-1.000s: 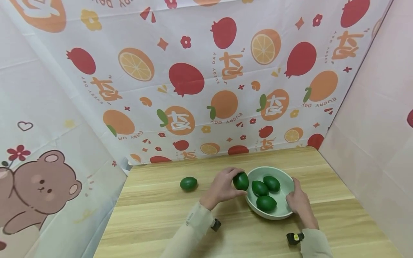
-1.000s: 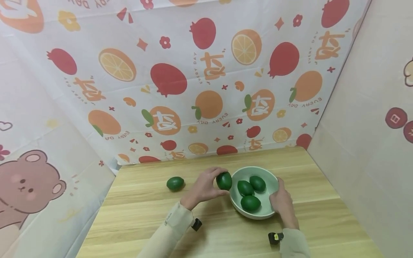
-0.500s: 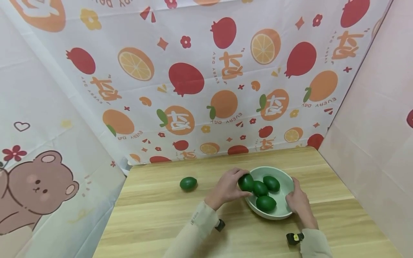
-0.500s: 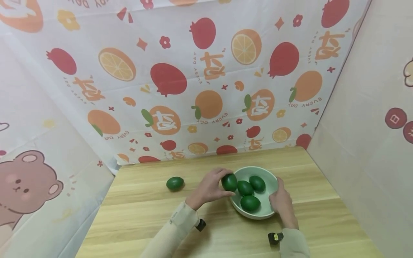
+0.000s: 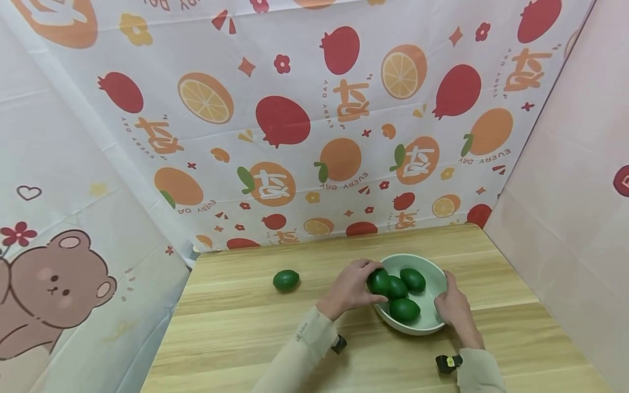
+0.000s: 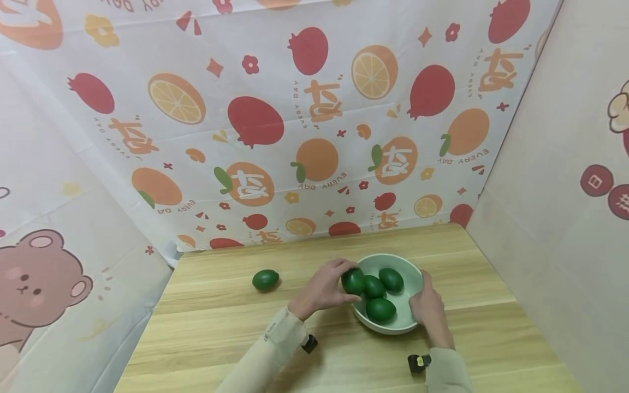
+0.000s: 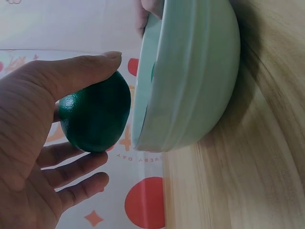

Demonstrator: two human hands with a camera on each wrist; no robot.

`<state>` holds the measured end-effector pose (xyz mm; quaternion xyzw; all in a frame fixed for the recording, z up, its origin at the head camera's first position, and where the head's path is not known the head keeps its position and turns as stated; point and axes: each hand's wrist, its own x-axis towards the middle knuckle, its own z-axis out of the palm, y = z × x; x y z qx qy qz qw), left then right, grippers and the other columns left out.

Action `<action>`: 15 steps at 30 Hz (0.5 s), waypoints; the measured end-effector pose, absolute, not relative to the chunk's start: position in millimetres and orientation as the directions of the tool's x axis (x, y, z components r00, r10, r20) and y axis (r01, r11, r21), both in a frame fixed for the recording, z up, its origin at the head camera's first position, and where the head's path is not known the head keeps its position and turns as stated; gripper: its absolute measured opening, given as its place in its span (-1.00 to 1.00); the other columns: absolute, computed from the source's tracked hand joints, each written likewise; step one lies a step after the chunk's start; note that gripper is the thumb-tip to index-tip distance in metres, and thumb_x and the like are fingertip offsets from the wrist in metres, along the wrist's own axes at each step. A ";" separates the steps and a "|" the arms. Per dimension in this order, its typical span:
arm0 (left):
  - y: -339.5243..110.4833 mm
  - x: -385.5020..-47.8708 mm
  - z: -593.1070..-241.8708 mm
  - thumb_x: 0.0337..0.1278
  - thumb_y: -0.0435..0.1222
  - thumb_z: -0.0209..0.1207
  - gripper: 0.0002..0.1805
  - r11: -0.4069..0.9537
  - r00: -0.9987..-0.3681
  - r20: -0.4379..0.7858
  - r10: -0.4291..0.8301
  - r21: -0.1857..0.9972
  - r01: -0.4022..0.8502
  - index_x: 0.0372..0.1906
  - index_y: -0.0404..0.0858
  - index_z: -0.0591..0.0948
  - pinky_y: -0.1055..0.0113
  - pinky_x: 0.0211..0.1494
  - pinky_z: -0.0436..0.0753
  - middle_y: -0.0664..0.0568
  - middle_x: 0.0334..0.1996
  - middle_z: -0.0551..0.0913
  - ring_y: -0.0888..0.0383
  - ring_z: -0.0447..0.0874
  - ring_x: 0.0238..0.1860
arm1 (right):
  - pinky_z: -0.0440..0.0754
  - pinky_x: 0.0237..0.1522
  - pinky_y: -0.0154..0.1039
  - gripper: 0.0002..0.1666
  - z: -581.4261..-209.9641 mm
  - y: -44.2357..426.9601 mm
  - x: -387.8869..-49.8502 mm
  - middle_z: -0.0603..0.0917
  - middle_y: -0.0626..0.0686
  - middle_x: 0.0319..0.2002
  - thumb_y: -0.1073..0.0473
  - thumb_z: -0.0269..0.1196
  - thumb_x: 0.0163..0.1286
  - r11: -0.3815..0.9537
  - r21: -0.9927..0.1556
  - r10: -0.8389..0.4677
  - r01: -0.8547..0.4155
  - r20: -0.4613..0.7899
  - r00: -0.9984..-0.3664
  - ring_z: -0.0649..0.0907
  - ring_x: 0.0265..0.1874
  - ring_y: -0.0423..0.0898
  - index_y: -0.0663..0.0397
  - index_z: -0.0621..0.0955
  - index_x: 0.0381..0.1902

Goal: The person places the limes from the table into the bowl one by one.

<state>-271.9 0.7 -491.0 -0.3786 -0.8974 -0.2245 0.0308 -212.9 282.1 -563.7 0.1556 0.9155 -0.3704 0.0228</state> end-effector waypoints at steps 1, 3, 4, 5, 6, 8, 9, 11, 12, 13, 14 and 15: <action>1.1 -271.8 -491.0 -0.02 0.11 0.49 -0.24 0.615 -0.712 0.220 0.667 0.377 0.692 0.31 0.01 0.52 0.17 0.27 0.62 0.01 0.24 0.59 0.09 0.59 0.20 | 0.60 -0.27 -0.12 -0.11 -563.9 282.0 -213.1 0.37 0.62 0.31 0.33 -0.13 0.32 0.674 -0.674 0.268 0.303 -0.159 -0.950 0.63 -0.19 0.20 0.17 -0.07 0.60; 2.0 -271.6 -491.3 -0.02 0.11 0.48 -0.24 0.620 -0.713 0.212 0.669 0.370 0.692 0.31 0.01 0.52 0.18 0.27 0.62 0.01 0.24 0.59 0.09 0.58 0.21 | 0.61 -0.26 -0.11 -0.11 -564.4 281.8 -213.3 0.37 0.61 0.32 0.33 -0.13 0.32 0.672 -0.674 0.268 0.305 -0.163 -0.950 0.62 -0.18 0.20 0.17 -0.07 0.60; 2.4 -271.6 -491.4 -0.02 0.11 0.48 -0.24 0.624 -0.713 0.207 0.669 0.364 0.691 0.31 0.01 0.52 0.18 0.27 0.62 0.02 0.24 0.59 0.09 0.57 0.21 | 0.61 -0.26 -0.11 -0.11 -564.6 281.8 -213.4 0.37 0.61 0.32 0.33 -0.12 0.32 0.673 -0.674 0.268 0.305 -0.163 -0.950 0.62 -0.17 0.20 0.17 -0.08 0.60; 2.9 -271.4 -491.4 -0.03 0.12 0.48 -0.24 0.627 -0.714 0.205 0.670 0.359 0.691 0.31 0.01 0.52 0.18 0.26 0.62 0.02 0.24 0.59 0.09 0.56 0.21 | 0.61 -0.25 -0.10 -0.11 -564.7 281.7 -213.5 0.37 0.61 0.31 0.33 -0.12 0.32 0.674 -0.673 0.268 0.304 -0.161 -0.950 0.62 -0.17 0.21 0.18 -0.08 0.60; 3.4 -271.4 -491.6 -0.03 0.12 0.48 -0.24 0.630 -0.714 0.200 0.671 0.352 0.692 0.31 0.01 0.53 0.18 0.26 0.62 0.02 0.24 0.60 0.09 0.54 0.21 | 0.62 -0.24 -0.09 -0.11 -564.8 281.7 -213.5 0.37 0.61 0.31 0.33 -0.12 0.32 0.674 -0.673 0.268 0.303 -0.159 -0.950 0.63 -0.16 0.21 0.18 -0.07 0.60; 4.7 -271.2 -492.2 -0.04 0.14 0.48 -0.22 0.636 -0.713 0.189 0.675 0.341 0.692 0.31 -0.01 0.53 0.18 0.26 0.61 0.01 0.24 0.60 0.08 0.52 0.21 | 0.62 -0.24 -0.09 -0.11 -565.0 281.7 -213.4 0.37 0.62 0.31 0.33 -0.12 0.32 0.676 -0.673 0.268 0.301 -0.157 -0.951 0.63 -0.16 0.21 0.18 -0.07 0.60; 5.3 -271.0 -492.7 -0.05 0.14 0.48 -0.21 0.638 -0.713 0.182 0.677 0.338 0.692 0.32 -0.02 0.53 0.17 0.25 0.60 0.01 0.24 0.60 0.07 0.51 0.20 | 0.61 -0.25 -0.10 -0.11 -565.1 281.8 -213.2 0.38 0.62 0.31 0.33 -0.12 0.32 0.675 -0.674 0.268 0.301 -0.156 -0.951 0.63 -0.17 0.21 0.18 -0.07 0.60; 6.7 -270.6 -494.0 -0.05 0.16 0.48 -0.20 0.645 -0.713 0.164 0.681 0.327 0.691 0.33 -0.01 0.53 0.18 0.25 0.59 0.01 0.24 0.61 0.07 0.49 0.19 | 0.60 -0.27 -0.12 -0.11 -565.5 282.0 -213.1 0.39 0.62 0.29 0.33 -0.12 0.32 0.672 -0.676 0.270 0.303 -0.158 -0.950 0.63 -0.19 0.20 0.17 -0.07 0.60; 7.4 -270.4 -494.8 -0.05 0.17 0.48 -0.19 0.648 -0.714 0.156 0.683 0.322 0.690 0.33 0.00 0.52 0.18 0.25 0.59 0.01 0.24 0.61 0.08 0.48 0.18 | 0.59 -0.29 -0.14 -0.11 -565.4 282.0 -212.9 0.39 0.62 0.29 0.33 -0.11 0.32 0.670 -0.677 0.270 0.305 -0.160 -0.949 0.63 -0.20 0.19 0.16 -0.07 0.60; 8.0 -270.2 -495.6 -0.05 0.17 0.48 -0.19 0.652 -0.716 0.152 0.682 0.320 0.688 0.33 0.01 0.52 0.19 0.25 0.58 0.01 0.24 0.61 0.08 0.48 0.17 | 0.59 -0.30 -0.15 -0.11 -565.5 282.0 -212.8 0.40 0.62 0.28 0.34 -0.11 0.32 0.668 -0.678 0.270 0.306 -0.161 -0.949 0.63 -0.21 0.18 0.16 -0.07 0.60; 8.6 -270.0 -496.3 -0.06 0.17 0.48 -0.19 0.655 -0.717 0.149 0.681 0.316 0.687 0.33 0.03 0.52 0.19 0.25 0.58 0.02 0.24 0.61 0.09 0.48 0.17 | 0.59 -0.30 -0.15 -0.11 -565.5 281.9 -212.7 0.40 0.62 0.28 0.34 -0.11 0.32 0.667 -0.680 0.270 0.306 -0.162 -0.949 0.63 -0.22 0.18 0.16 -0.07 0.60; 9.1 -269.9 -496.9 -0.06 0.18 0.48 -0.19 0.656 -0.718 0.148 0.681 0.313 0.687 0.33 0.03 0.52 0.20 0.24 0.57 0.02 0.24 0.61 0.10 0.48 0.16 | 0.60 -0.29 -0.14 -0.11 -565.9 282.0 -212.8 0.40 0.61 0.28 0.34 -0.11 0.32 0.669 -0.678 0.270 0.305 -0.161 -0.949 0.63 -0.21 0.18 0.16 -0.07 0.60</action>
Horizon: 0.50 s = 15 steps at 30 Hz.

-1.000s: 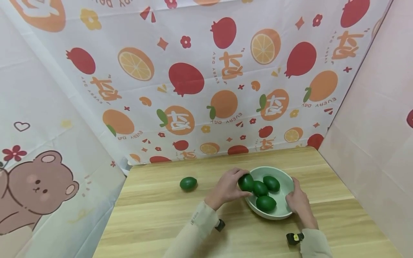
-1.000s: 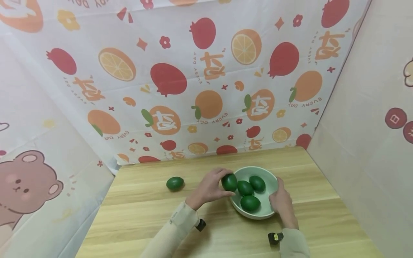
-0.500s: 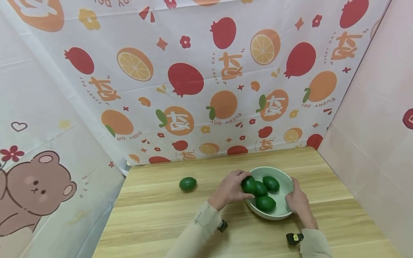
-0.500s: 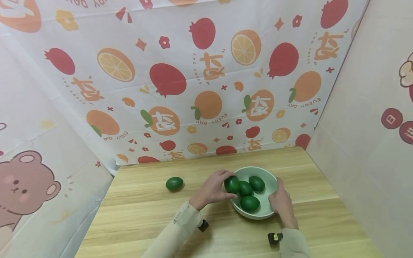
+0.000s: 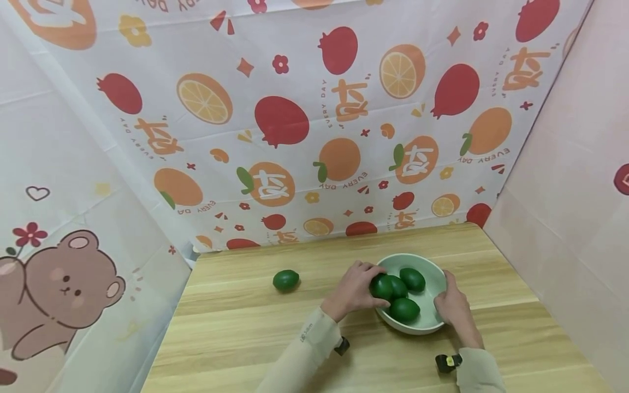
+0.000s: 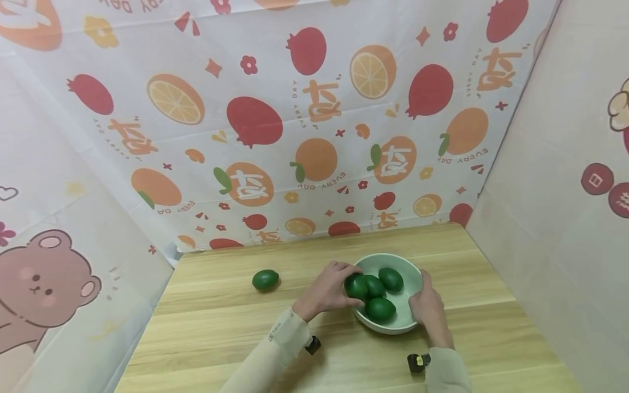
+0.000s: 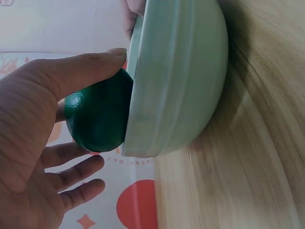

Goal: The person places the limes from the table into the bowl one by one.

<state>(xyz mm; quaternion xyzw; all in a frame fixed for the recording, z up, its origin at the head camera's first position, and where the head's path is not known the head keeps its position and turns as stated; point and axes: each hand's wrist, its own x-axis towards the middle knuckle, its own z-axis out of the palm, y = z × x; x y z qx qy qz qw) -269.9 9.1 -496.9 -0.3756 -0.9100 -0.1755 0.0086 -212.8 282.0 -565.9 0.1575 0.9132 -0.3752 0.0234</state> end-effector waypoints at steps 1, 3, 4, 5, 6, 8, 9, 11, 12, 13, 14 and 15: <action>9.6 -270.2 -497.2 -0.07 0.18 0.47 -0.19 0.658 -0.718 0.147 0.680 0.308 0.687 0.33 0.04 0.52 0.20 0.24 0.57 0.02 0.23 0.61 0.10 0.48 0.15 | 0.60 -0.27 -0.12 -0.11 -565.7 282.1 -213.0 0.40 0.61 0.28 0.33 -0.11 0.32 0.671 -0.676 0.270 0.305 -0.160 -0.949 0.63 -0.20 0.19 0.16 -0.07 0.60; 10.6 -270.7 -497.7 -0.07 0.18 0.48 -0.19 0.657 -0.716 0.151 0.681 0.306 0.689 0.32 0.03 0.52 0.20 0.23 0.57 0.02 0.22 0.62 0.10 0.48 0.14 | 0.62 -0.24 -0.09 -0.11 -565.1 281.9 -213.0 0.39 0.61 0.29 0.33 -0.11 0.31 0.675 -0.673 0.270 0.302 -0.156 -0.950 0.63 -0.17 0.21 0.16 -0.07 0.59; 10.9 -271.0 -497.8 -0.07 0.18 0.48 -0.19 0.656 -0.715 0.150 0.683 0.304 0.690 0.33 0.03 0.52 0.21 0.23 0.57 0.02 0.22 0.62 0.10 0.48 0.13 | 0.63 -0.22 -0.07 -0.11 -564.9 281.9 -213.1 0.39 0.62 0.29 0.33 -0.11 0.31 0.676 -0.672 0.270 0.301 -0.154 -0.950 0.63 -0.16 0.22 0.17 -0.06 0.59; 11.3 -271.3 -497.8 -0.07 0.18 0.48 -0.19 0.656 -0.715 0.147 0.684 0.305 0.690 0.33 0.03 0.52 0.21 0.23 0.57 0.01 0.23 0.62 0.10 0.48 0.13 | 0.63 -0.21 -0.06 -0.11 -564.6 281.9 -213.2 0.39 0.62 0.29 0.33 -0.11 0.31 0.678 -0.671 0.270 0.299 -0.150 -0.951 0.63 -0.15 0.22 0.17 -0.06 0.59; 11.6 -271.6 -497.7 -0.06 0.19 0.47 -0.19 0.657 -0.716 0.143 0.683 0.306 0.689 0.33 0.03 0.52 0.22 0.23 0.57 0.01 0.23 0.62 0.10 0.48 0.14 | 0.63 -0.22 -0.06 -0.11 -564.3 281.9 -213.2 0.39 0.62 0.29 0.33 -0.11 0.30 0.677 -0.673 0.270 0.299 -0.150 -0.951 0.63 -0.16 0.22 0.17 -0.06 0.59; 12.0 -271.9 -497.8 -0.05 0.19 0.47 -0.20 0.658 -0.719 0.138 0.682 0.313 0.685 0.33 0.04 0.52 0.22 0.23 0.56 0.01 0.23 0.61 0.11 0.48 0.14 | 0.63 -0.22 -0.05 -0.11 -563.7 281.9 -213.1 0.39 0.62 0.29 0.33 -0.11 0.31 0.678 -0.673 0.269 0.296 -0.147 -0.952 0.63 -0.15 0.23 0.17 -0.06 0.59; 12.1 -271.9 -497.6 -0.05 0.19 0.46 -0.20 0.660 -0.721 0.133 0.680 0.317 0.681 0.33 0.05 0.52 0.22 0.24 0.56 0.01 0.24 0.61 0.10 0.48 0.15 | 0.63 -0.23 -0.05 -0.11 -563.8 281.9 -212.9 0.39 0.62 0.29 0.33 -0.11 0.31 0.678 -0.674 0.269 0.294 -0.145 -0.952 0.63 -0.16 0.23 0.17 -0.06 0.59; 12.5 -272.1 -497.8 -0.04 0.19 0.45 -0.21 0.663 -0.725 0.123 0.678 0.323 0.675 0.34 0.06 0.51 0.21 0.25 0.56 0.01 0.25 0.61 0.10 0.48 0.17 | 0.63 -0.24 -0.05 -0.12 -564.0 282.2 -213.0 0.39 0.63 0.29 0.33 -0.11 0.31 0.679 -0.674 0.267 0.290 -0.141 -0.953 0.64 -0.17 0.22 0.17 -0.06 0.59; 12.7 -272.3 -498.0 -0.04 0.20 0.45 -0.21 0.664 -0.725 0.120 0.678 0.325 0.674 0.34 0.06 0.51 0.21 0.25 0.56 0.02 0.25 0.60 0.10 0.47 0.17 | 0.63 -0.24 -0.05 -0.12 -564.3 282.2 -212.9 0.39 0.63 0.29 0.33 -0.12 0.31 0.680 -0.673 0.268 0.291 -0.141 -0.953 0.64 -0.17 0.22 0.17 -0.06 0.59; 12.8 -272.5 -498.5 -0.03 0.20 0.45 -0.21 0.664 -0.725 0.117 0.679 0.325 0.674 0.34 0.06 0.51 0.20 0.26 0.56 0.01 0.26 0.60 0.10 0.47 0.18 | 0.64 -0.22 -0.03 -0.12 -564.6 282.0 -212.9 0.39 0.63 0.29 0.32 -0.12 0.32 0.683 -0.670 0.268 0.290 -0.139 -0.953 0.64 -0.16 0.23 0.17 -0.06 0.59; 13.0 -272.8 -498.8 -0.03 0.20 0.45 -0.21 0.665 -0.726 0.113 0.678 0.326 0.672 0.34 0.07 0.51 0.20 0.26 0.56 0.01 0.26 0.60 0.10 0.47 0.19 | 0.64 -0.21 -0.03 -0.12 -564.9 281.8 -213.1 0.39 0.62 0.29 0.32 -0.12 0.32 0.683 -0.670 0.268 0.290 -0.139 -0.953 0.64 -0.15 0.23 0.16 -0.06 0.59; 13.3 -273.4 -499.2 -0.03 0.20 0.45 -0.21 0.666 -0.726 0.110 0.678 0.325 0.671 0.34 0.07 0.51 0.20 0.27 0.56 0.01 0.26 0.60 0.09 0.47 0.19 | 0.64 -0.20 -0.01 -0.12 -565.2 281.5 -213.4 0.39 0.62 0.29 0.32 -0.12 0.32 0.683 -0.671 0.269 0.290 -0.138 -0.953 0.64 -0.14 0.24 0.16 -0.06 0.59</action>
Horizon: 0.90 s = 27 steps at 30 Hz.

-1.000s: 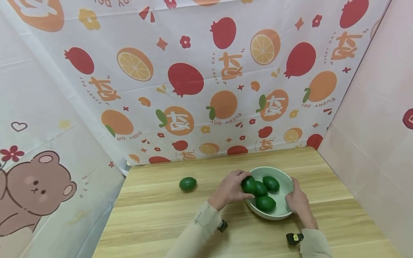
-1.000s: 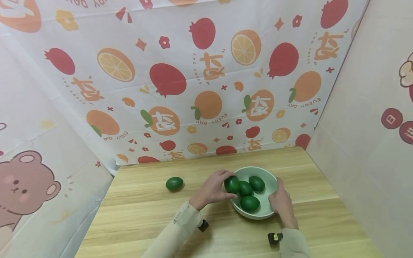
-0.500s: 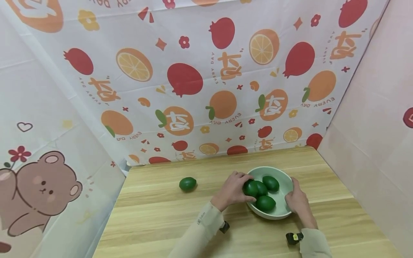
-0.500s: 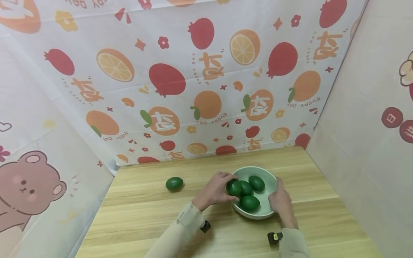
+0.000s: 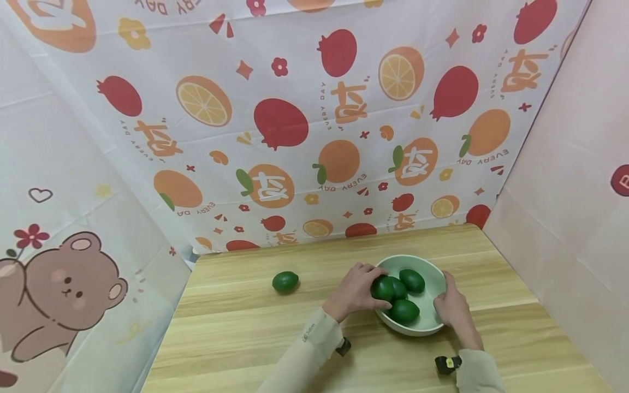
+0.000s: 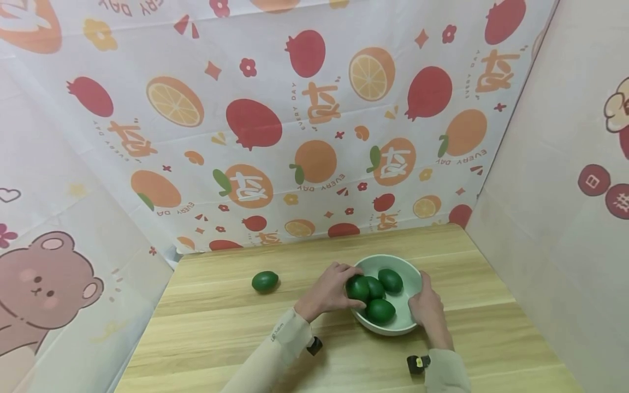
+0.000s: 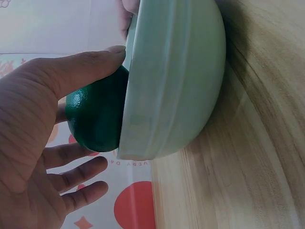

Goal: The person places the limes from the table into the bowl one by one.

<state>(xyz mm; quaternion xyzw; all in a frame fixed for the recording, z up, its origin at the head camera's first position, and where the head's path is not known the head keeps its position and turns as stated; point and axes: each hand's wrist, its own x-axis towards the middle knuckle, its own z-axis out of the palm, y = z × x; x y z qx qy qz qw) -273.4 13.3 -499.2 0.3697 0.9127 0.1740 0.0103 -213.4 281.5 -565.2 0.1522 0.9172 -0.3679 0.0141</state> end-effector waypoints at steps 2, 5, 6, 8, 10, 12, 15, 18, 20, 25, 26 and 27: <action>14.1 -274.4 -500.2 -0.03 0.20 0.44 -0.22 0.667 -0.726 0.111 0.679 0.322 0.672 0.34 0.07 0.51 0.20 0.27 0.55 0.02 0.26 0.60 0.09 0.48 0.19 | 0.64 -0.17 0.00 -0.12 -564.4 281.1 -213.8 0.38 0.62 0.31 0.32 -0.12 0.32 0.680 -0.673 0.269 0.291 -0.140 -0.953 0.63 -0.11 0.25 0.17 -0.06 0.59; 15.3 -275.4 -501.9 -0.02 0.20 0.44 -0.21 0.667 -0.726 0.110 0.679 0.322 0.672 0.34 0.07 0.50 0.20 0.27 0.55 0.02 0.26 0.60 0.09 0.48 0.20 | 0.64 -0.16 0.01 -0.12 -563.4 281.1 -213.9 0.37 0.62 0.31 0.32 -0.12 0.31 0.678 -0.675 0.271 0.292 -0.139 -0.952 0.63 -0.09 0.27 0.17 -0.06 0.59; 15.6 -275.5 -502.5 -0.02 0.20 0.44 -0.21 0.667 -0.726 0.110 0.679 0.321 0.672 0.34 0.08 0.50 0.20 0.27 0.55 0.02 0.26 0.59 0.09 0.49 0.20 | 0.64 -0.17 0.00 -0.12 -562.9 281.1 -213.6 0.37 0.63 0.31 0.32 -0.12 0.31 0.677 -0.676 0.270 0.292 -0.140 -0.952 0.63 -0.10 0.26 0.18 -0.06 0.59; 16.1 -275.3 -503.8 -0.02 0.21 0.43 -0.21 0.667 -0.726 0.111 0.678 0.321 0.672 0.35 0.08 0.49 0.19 0.28 0.56 0.02 0.26 0.59 0.09 0.49 0.21 | 0.63 -0.19 -0.02 -0.11 -562.3 281.2 -213.0 0.38 0.63 0.30 0.33 -0.12 0.31 0.676 -0.677 0.270 0.292 -0.141 -0.952 0.63 -0.12 0.26 0.18 -0.06 0.59; 16.5 -275.2 -505.0 -0.01 0.21 0.43 -0.21 0.669 -0.727 0.109 0.678 0.318 0.672 0.35 0.09 0.49 0.19 0.28 0.56 0.02 0.26 0.58 0.09 0.49 0.21 | 0.63 -0.21 -0.03 -0.11 -562.4 281.4 -212.5 0.39 0.63 0.29 0.32 -0.12 0.31 0.679 -0.674 0.269 0.293 -0.144 -0.952 0.63 -0.13 0.25 0.18 -0.06 0.59; 16.9 -275.1 -505.8 -0.01 0.20 0.43 -0.22 0.668 -0.726 0.112 0.679 0.315 0.674 0.35 0.09 0.49 0.18 0.28 0.56 0.03 0.26 0.58 0.09 0.49 0.21 | 0.63 -0.22 -0.05 -0.11 -562.4 281.4 -212.1 0.39 0.63 0.29 0.32 -0.11 0.31 0.679 -0.672 0.268 0.295 -0.147 -0.952 0.63 -0.14 0.24 0.18 -0.06 0.59; 17.4 -274.9 -506.8 -0.01 0.20 0.43 -0.23 0.667 -0.722 0.117 0.681 0.307 0.679 0.34 0.09 0.49 0.18 0.26 0.57 0.03 0.26 0.58 0.09 0.48 0.20 | 0.63 -0.23 -0.07 -0.11 -562.5 281.2 -212.4 0.38 0.63 0.30 0.32 -0.12 0.31 0.677 -0.674 0.269 0.296 -0.148 -0.952 0.64 -0.15 0.23 0.18 -0.06 0.59; 17.9 -274.3 -507.9 -0.01 0.21 0.42 -0.24 0.663 -0.716 0.128 0.687 0.293 0.689 0.32 0.09 0.50 0.20 0.24 0.57 0.04 0.23 0.59 0.10 0.48 0.18 | 0.62 -0.24 -0.07 -0.12 -562.4 281.4 -212.8 0.37 0.63 0.30 0.33 -0.13 0.31 0.674 -0.677 0.269 0.295 -0.147 -0.952 0.64 -0.16 0.23 0.18 -0.07 0.59; 18.1 -273.9 -509.0 -0.01 0.22 0.42 -0.24 0.662 -0.711 0.132 0.691 0.282 0.695 0.31 0.09 0.51 0.21 0.23 0.57 0.04 0.22 0.60 0.10 0.48 0.17 | 0.62 -0.24 -0.08 -0.12 -562.4 281.5 -212.8 0.37 0.64 0.30 0.33 -0.13 0.32 0.672 -0.679 0.269 0.296 -0.148 -0.952 0.64 -0.16 0.23 0.18 -0.07 0.59; 19.1 -272.8 -511.6 -0.03 0.23 0.43 -0.24 0.664 -0.707 0.133 0.695 0.258 0.702 0.30 0.08 0.53 0.23 0.21 0.57 0.05 0.20 0.62 0.12 0.47 0.15 | 0.62 -0.24 -0.08 -0.12 -564.0 281.7 -212.2 0.38 0.64 0.29 0.32 -0.13 0.32 0.679 -0.671 0.269 0.299 -0.152 -0.951 0.63 -0.15 0.23 0.18 -0.08 0.59; 19.9 -272.6 -512.2 -0.03 0.23 0.43 -0.24 0.665 -0.707 0.135 0.694 0.253 0.702 0.30 0.07 0.53 0.23 0.20 0.57 0.04 0.20 0.63 0.12 0.47 0.14 | 0.62 -0.24 -0.08 -0.12 -564.1 281.8 -212.1 0.37 0.64 0.29 0.32 -0.14 0.32 0.678 -0.671 0.268 0.299 -0.153 -0.951 0.63 -0.16 0.23 0.18 -0.08 0.60; 20.6 -272.6 -512.7 -0.04 0.23 0.44 -0.24 0.666 -0.707 0.139 0.693 0.250 0.703 0.29 0.07 0.54 0.23 0.19 0.56 0.04 0.20 0.63 0.12 0.47 0.13 | 0.62 -0.24 -0.08 -0.12 -564.5 282.2 -212.0 0.38 0.64 0.29 0.32 -0.14 0.32 0.679 -0.671 0.268 0.297 -0.151 -0.952 0.63 -0.15 0.23 0.18 -0.08 0.60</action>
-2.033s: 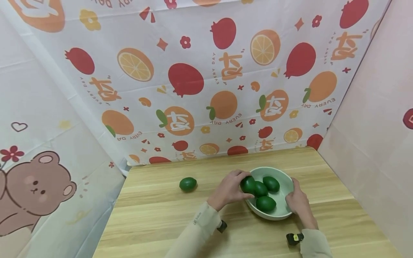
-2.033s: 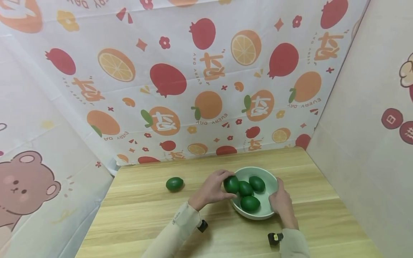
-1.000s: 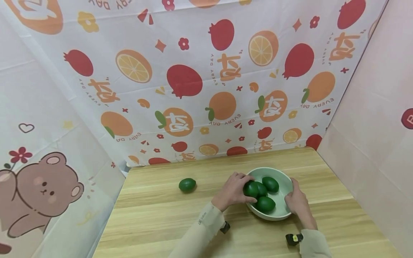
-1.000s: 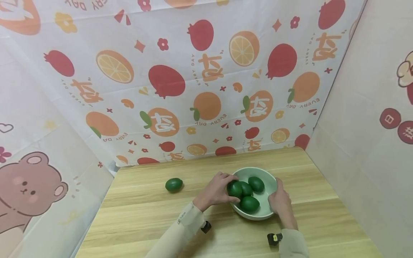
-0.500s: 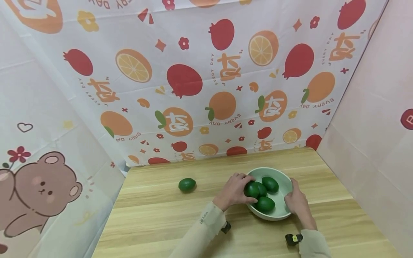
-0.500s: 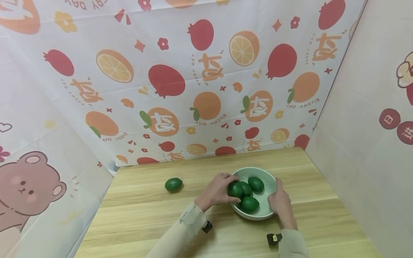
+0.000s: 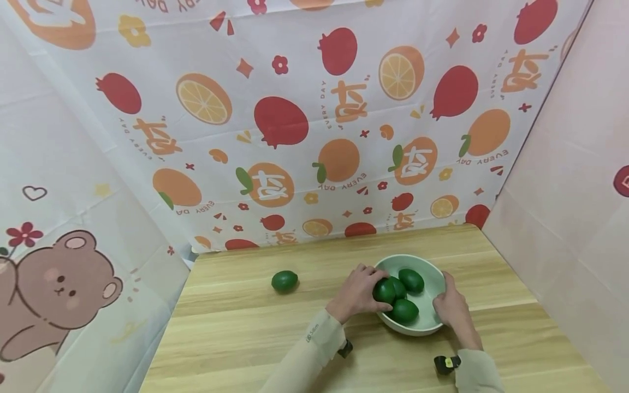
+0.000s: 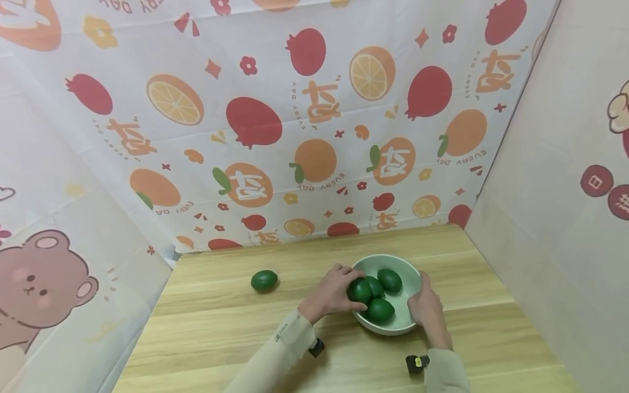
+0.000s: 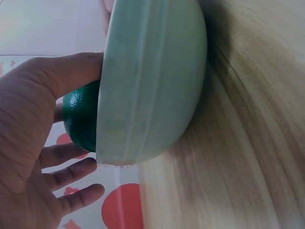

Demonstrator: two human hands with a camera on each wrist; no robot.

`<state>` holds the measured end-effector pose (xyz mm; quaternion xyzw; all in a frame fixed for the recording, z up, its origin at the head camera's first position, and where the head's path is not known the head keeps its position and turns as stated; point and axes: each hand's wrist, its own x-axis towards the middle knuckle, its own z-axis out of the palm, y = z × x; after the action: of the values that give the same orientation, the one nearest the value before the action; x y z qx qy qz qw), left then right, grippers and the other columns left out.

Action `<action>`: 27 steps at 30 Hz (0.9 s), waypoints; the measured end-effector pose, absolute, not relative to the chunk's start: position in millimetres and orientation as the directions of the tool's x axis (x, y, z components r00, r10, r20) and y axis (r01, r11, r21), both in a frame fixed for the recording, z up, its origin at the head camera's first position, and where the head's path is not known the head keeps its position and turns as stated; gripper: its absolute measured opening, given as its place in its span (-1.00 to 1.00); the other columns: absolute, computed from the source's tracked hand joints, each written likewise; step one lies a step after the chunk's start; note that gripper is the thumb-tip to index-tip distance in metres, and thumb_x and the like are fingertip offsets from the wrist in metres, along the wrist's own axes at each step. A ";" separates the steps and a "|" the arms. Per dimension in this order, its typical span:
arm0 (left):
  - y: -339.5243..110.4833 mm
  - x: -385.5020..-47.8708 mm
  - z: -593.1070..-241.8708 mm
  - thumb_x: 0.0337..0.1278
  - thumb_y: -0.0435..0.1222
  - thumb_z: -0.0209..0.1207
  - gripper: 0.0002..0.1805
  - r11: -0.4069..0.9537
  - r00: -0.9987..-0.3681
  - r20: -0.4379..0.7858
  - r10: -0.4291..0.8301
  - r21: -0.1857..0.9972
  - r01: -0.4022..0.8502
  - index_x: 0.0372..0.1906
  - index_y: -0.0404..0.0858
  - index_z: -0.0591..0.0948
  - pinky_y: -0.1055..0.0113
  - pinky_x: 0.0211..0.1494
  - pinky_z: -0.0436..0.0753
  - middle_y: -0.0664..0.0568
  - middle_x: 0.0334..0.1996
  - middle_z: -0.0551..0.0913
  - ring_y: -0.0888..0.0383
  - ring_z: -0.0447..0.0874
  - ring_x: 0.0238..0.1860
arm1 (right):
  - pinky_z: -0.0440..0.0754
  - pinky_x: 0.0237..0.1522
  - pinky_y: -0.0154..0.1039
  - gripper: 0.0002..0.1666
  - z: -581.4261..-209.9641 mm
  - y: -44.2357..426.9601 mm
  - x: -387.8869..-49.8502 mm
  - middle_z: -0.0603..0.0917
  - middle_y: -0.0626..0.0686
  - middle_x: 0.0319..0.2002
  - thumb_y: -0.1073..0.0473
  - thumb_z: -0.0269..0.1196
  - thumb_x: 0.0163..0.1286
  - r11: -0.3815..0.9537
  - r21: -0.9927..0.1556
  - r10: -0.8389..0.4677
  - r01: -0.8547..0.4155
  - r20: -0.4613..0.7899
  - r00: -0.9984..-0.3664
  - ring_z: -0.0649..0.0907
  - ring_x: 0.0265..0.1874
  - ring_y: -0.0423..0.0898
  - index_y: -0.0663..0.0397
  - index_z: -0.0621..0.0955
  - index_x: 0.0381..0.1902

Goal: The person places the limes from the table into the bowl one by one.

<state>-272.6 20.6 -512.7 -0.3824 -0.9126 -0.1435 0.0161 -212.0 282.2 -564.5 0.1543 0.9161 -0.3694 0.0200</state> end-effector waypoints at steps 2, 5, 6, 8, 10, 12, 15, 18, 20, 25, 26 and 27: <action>21.3 -272.5 -513.4 -0.05 0.24 0.43 -0.24 0.671 -0.707 0.140 0.693 0.233 0.704 0.28 0.07 0.54 0.25 0.18 0.57 0.04 0.19 0.64 0.12 0.47 0.12 | 0.62 -0.23 -0.06 -0.12 -564.3 281.8 -211.8 0.37 0.63 0.30 0.31 -0.15 0.32 0.679 -0.672 0.269 0.297 -0.149 -0.951 0.63 -0.14 0.24 0.18 -0.08 0.60; 22.3 -272.2 -514.6 -0.06 0.25 0.43 -0.23 0.676 -0.709 0.138 0.691 0.221 0.703 0.28 0.06 0.55 0.25 0.16 0.56 0.04 0.18 0.65 0.12 0.46 0.11 | 0.62 -0.23 -0.06 -0.13 -563.5 281.5 -211.3 0.36 0.64 0.31 0.32 -0.15 0.33 0.676 -0.672 0.272 0.302 -0.153 -0.950 0.63 -0.14 0.23 0.18 -0.08 0.60; 22.5 -272.1 -515.1 -0.05 0.26 0.42 -0.23 0.679 -0.711 0.136 0.690 0.219 0.701 0.29 0.06 0.55 0.25 0.16 0.56 0.04 0.19 0.65 0.12 0.46 0.11 | 0.62 -0.23 -0.07 -0.13 -563.5 281.5 -211.3 0.37 0.63 0.30 0.32 -0.15 0.33 0.675 -0.672 0.273 0.303 -0.154 -0.950 0.64 -0.15 0.23 0.18 -0.08 0.60; 22.9 -272.0 -516.2 -0.05 0.26 0.42 -0.23 0.684 -0.715 0.133 0.686 0.217 0.697 0.29 0.06 0.54 0.24 0.17 0.56 0.03 0.19 0.65 0.11 0.46 0.12 | 0.61 -0.26 -0.10 -0.13 -562.9 281.3 -211.2 0.36 0.64 0.30 0.32 -0.16 0.34 0.669 -0.676 0.273 0.307 -0.161 -0.949 0.64 -0.17 0.22 0.17 -0.08 0.60; 23.4 -272.4 -517.3 -0.05 0.25 0.42 -0.23 0.686 -0.718 0.135 0.683 0.219 0.694 0.29 0.05 0.55 0.23 0.18 0.56 0.03 0.20 0.65 0.10 0.46 0.13 | 0.59 -0.29 -0.14 -0.12 -562.7 281.1 -211.3 0.37 0.63 0.30 0.31 -0.16 0.33 0.664 -0.680 0.273 0.310 -0.166 -0.948 0.64 -0.19 0.21 0.16 -0.09 0.60; 23.8 -272.8 -517.9 -0.04 0.25 0.42 -0.23 0.688 -0.720 0.136 0.681 0.217 0.692 0.29 0.05 0.55 0.22 0.19 0.56 0.03 0.20 0.65 0.10 0.46 0.14 | 0.58 -0.31 -0.16 -0.12 -562.4 280.9 -211.5 0.37 0.63 0.30 0.32 -0.16 0.33 0.660 -0.684 0.272 0.311 -0.169 -0.947 0.63 -0.20 0.20 0.15 -0.09 0.60; 25.0 -273.1 -518.7 -0.03 0.25 0.41 -0.24 0.694 -0.725 0.129 0.676 0.217 0.686 0.30 0.06 0.54 0.22 0.19 0.56 0.03 0.20 0.65 0.10 0.45 0.15 | 0.56 -0.33 -0.19 -0.11 -562.3 281.2 -211.8 0.37 0.63 0.30 0.32 -0.16 0.32 0.660 -0.686 0.269 0.307 -0.166 -0.949 0.63 -0.21 0.19 0.16 -0.09 0.60; 26.1 -273.1 -519.1 -0.03 0.25 0.41 -0.23 0.700 -0.731 0.123 0.671 0.220 0.679 0.30 0.06 0.54 0.23 0.19 0.56 0.03 0.21 0.65 0.10 0.44 0.15 | 0.56 -0.37 -0.20 -0.10 -562.6 281.7 -211.6 0.37 0.64 0.29 0.33 -0.15 0.30 0.654 -0.693 0.269 0.304 -0.162 -0.949 0.64 -0.23 0.19 0.15 -0.09 0.61; 26.9 -273.1 -519.6 -0.03 0.26 0.41 -0.23 0.703 -0.733 0.117 0.670 0.218 0.677 0.30 0.06 0.54 0.23 0.18 0.56 0.03 0.21 0.65 0.10 0.44 0.15 | 0.55 -0.40 -0.21 -0.09 -563.0 282.0 -211.5 0.37 0.64 0.29 0.33 -0.15 0.30 0.649 -0.697 0.270 0.306 -0.165 -0.949 0.64 -0.25 0.19 0.14 -0.10 0.61; 28.2 -273.4 -521.2 -0.03 0.27 0.40 -0.22 0.710 -0.735 0.109 0.669 0.201 0.675 0.31 0.06 0.54 0.24 0.18 0.55 0.04 0.21 0.65 0.11 0.43 0.15 | 0.55 -0.41 -0.23 -0.09 -564.4 282.1 -211.7 0.36 0.64 0.29 0.34 -0.14 0.29 0.646 -0.697 0.272 0.311 -0.171 -0.947 0.64 -0.25 0.18 0.13 -0.09 0.60; 28.4 -273.3 -521.2 -0.03 0.27 0.40 -0.22 0.710 -0.735 0.112 0.669 0.197 0.676 0.31 0.06 0.54 0.24 0.17 0.55 0.04 0.21 0.65 0.10 0.43 0.14 | 0.54 -0.40 -0.23 -0.09 -564.6 282.1 -212.0 0.37 0.64 0.29 0.33 -0.14 0.30 0.647 -0.697 0.272 0.310 -0.169 -0.947 0.64 -0.25 0.18 0.13 -0.09 0.60; 28.7 -273.1 -521.1 -0.03 0.27 0.40 -0.23 0.710 -0.734 0.113 0.670 0.191 0.678 0.30 0.05 0.54 0.24 0.18 0.55 0.04 0.20 0.66 0.10 0.43 0.14 | 0.55 -0.40 -0.22 -0.09 -565.0 282.1 -212.1 0.37 0.64 0.29 0.34 -0.14 0.30 0.646 -0.698 0.272 0.310 -0.168 -0.947 0.64 -0.25 0.18 0.13 -0.09 0.61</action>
<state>-273.1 28.7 -521.1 -0.3645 -0.9245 -0.1101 0.0177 -212.1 282.1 -565.0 0.1605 0.9069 -0.3889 0.0239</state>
